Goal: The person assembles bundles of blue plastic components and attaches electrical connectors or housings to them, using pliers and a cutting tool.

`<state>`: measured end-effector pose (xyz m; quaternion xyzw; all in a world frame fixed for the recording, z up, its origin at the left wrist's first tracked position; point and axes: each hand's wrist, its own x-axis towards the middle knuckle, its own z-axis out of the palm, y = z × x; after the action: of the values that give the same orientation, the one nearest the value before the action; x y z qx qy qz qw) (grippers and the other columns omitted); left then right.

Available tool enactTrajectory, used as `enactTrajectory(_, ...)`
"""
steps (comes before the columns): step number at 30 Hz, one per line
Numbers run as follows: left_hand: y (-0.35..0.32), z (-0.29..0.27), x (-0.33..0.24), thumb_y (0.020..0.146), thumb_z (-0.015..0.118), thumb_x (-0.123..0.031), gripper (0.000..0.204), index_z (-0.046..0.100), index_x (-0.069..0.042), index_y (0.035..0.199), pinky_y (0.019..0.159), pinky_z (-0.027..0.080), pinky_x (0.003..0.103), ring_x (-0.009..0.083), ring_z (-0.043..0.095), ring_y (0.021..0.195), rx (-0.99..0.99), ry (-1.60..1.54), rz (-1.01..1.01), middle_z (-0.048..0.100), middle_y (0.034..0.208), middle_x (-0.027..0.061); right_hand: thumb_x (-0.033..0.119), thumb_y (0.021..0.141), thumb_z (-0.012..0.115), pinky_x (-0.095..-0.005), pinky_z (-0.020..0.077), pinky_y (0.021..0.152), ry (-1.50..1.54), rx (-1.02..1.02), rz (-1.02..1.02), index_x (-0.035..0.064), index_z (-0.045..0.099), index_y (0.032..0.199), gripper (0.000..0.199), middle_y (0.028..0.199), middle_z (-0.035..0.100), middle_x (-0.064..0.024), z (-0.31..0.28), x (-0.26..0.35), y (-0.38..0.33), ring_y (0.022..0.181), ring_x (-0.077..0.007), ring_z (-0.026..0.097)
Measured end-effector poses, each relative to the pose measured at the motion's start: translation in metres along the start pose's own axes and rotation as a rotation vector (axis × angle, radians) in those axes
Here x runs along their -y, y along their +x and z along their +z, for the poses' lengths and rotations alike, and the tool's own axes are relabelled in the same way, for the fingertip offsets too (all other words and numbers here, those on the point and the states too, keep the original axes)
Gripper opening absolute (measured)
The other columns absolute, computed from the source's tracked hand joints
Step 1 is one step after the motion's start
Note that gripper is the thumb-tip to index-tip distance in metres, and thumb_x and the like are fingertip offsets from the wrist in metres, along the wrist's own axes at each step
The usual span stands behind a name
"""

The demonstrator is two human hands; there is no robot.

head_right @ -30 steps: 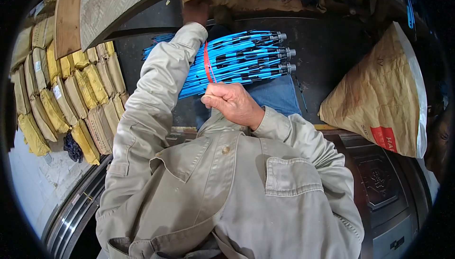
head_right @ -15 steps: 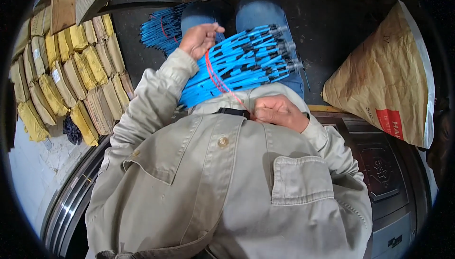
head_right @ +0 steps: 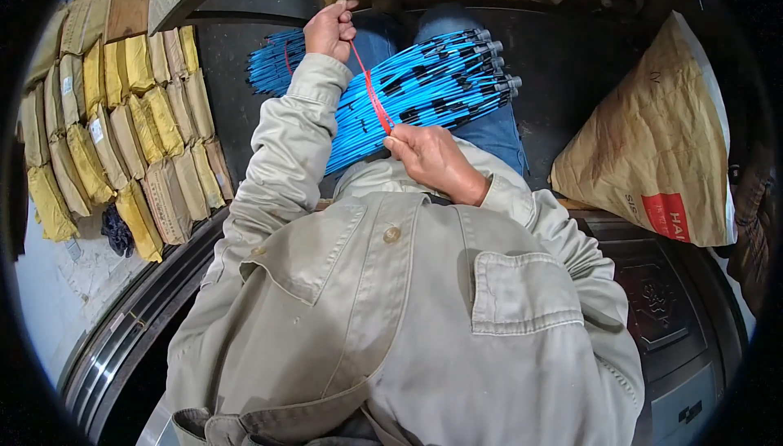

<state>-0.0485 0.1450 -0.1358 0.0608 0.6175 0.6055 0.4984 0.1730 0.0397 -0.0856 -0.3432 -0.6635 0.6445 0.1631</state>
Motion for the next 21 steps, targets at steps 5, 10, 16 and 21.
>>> enactTrajectory(5, -0.031, -0.001, -0.049, 0.089, 0.052, -0.014, 0.022, 0.057, 0.006, 0.098, 0.048, 0.039, 0.023, 0.0078, 0.044, 0.052, 0.27, 0.066, -0.026, 0.049, 0.063, 0.0013, 0.012, 0.087, 0.053, -0.0326, 0.0395, 0.047, -0.208, -0.125, -0.054, -0.0007, 0.054, 0.071, 0.021, 0.057, 0.052, -0.0137, 0.011, 0.006, 0.0, 0.049, -0.0261, 0.05)
enactTrajectory(10, -0.1, 0.007, -0.105, 0.09, 0.052, -0.016, 0.022, 0.064, 0.002, 0.094, 0.057, 0.046, 0.023, 0.0095, 0.055, 0.059, 0.74, 0.291, 0.213, 0.058, 0.068, 0.0024, 0.013, 0.087, 0.053, -0.033, 0.0402, 0.048, -0.161, -0.207, -0.006, -0.0012, 0.054, 0.07, 0.022, 0.057, 0.052, -0.0139, 0.012, 0.01, 0.003, 0.049, -0.0276, 0.052)
enactTrajectory(16, -0.102, -0.018, -0.113, 0.091, 0.051, -0.018, 0.024, 0.064, 0.001, 0.098, 0.064, 0.048, 0.024, 0.0128, 0.06, 0.069, 0.857, 0.587, 0.47, 0.062, 0.075, 0.0059, 0.013, 0.088, 0.053, -0.0326, 0.0401, 0.047, -0.18, -0.236, 0.044, -0.0018, 0.055, 0.07, 0.023, 0.056, 0.052, -0.0139, 0.015, 0.017, 0.006, 0.048, -0.0258, 0.051)
enactTrajectory(21, -0.035, -0.063, -0.091, 0.088, 0.053, -0.026, 0.034, 0.061, 0.003, 0.103, 0.069, 0.049, 0.03, 0.0179, 0.063, 0.076, 0.323, 0.805, 0.384, 0.065, 0.083, 0.0126, 0.014, 0.088, 0.053, -0.0326, 0.0394, 0.047, -0.188, -0.222, 0.02, -0.0024, 0.056, 0.071, 0.024, 0.056, 0.052, -0.0137, 0.02, 0.017, 0.008, 0.046, -0.0229, 0.049)
